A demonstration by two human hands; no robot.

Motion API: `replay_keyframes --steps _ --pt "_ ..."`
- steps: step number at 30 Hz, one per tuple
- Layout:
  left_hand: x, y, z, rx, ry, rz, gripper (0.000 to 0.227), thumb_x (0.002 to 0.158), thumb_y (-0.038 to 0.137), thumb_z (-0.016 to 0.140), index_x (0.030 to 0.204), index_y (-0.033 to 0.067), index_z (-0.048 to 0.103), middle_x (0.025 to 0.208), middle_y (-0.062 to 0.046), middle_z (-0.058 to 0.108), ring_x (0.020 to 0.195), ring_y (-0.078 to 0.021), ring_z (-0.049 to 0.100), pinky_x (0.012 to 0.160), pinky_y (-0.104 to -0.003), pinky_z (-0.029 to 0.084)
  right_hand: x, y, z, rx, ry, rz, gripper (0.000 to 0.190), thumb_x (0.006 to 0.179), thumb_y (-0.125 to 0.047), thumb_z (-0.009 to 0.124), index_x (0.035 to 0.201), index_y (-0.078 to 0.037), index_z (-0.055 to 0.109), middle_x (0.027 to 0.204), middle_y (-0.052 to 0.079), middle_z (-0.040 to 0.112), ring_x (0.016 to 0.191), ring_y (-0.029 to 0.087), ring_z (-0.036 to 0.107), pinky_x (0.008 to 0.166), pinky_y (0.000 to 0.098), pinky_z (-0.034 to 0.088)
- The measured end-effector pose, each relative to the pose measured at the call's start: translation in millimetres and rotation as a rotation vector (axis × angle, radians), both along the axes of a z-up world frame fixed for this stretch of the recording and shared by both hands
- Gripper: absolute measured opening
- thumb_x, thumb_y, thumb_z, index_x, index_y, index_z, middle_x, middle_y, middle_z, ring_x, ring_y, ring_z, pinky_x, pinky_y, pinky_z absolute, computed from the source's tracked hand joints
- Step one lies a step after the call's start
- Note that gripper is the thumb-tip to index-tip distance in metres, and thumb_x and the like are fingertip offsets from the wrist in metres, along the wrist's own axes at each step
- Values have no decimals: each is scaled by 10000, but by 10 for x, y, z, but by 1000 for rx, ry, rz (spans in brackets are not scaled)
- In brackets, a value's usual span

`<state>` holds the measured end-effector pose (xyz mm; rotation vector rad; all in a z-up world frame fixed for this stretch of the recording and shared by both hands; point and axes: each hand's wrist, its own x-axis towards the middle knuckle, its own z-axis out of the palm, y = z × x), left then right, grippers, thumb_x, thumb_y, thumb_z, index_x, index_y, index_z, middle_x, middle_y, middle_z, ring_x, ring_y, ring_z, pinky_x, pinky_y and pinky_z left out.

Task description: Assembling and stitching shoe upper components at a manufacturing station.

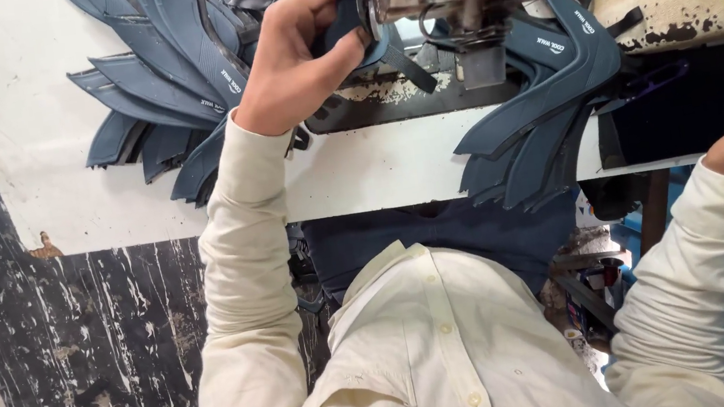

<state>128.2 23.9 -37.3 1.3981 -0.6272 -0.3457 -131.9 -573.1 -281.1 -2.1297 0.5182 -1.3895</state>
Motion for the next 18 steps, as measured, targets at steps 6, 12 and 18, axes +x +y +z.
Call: replay_keyframes --steps 6,12,18 --pt "-132 -168 -200 -74 74 76 234 1072 -77 580 1298 -18 591 1051 34 646 922 -2 580 831 -161 474 561 1638 1167 -254 -17 162 312 1200 -124 465 1329 158 498 1357 273 510 1179 376 534 1028 458 438" --pt "-639 -517 -178 -211 141 548 80 1098 -34 629 1178 -36 632 1042 -9 689 930 -26 636 850 -185 512 1103 3416 2391 331 220 831 240 1162 -195 556 1311 -40 664 1062 88 726 953 127 715 893 305 603" --pt "-886 -563 75 -69 145 630 315 1100 4 610 1415 14 588 1253 -35 708 1059 -40 664 894 -208 562 1557 3877 2724 421 439 1064 200 1107 -7 648 1300 42 653 1123 110 753 1039 156 756 934 273 605"
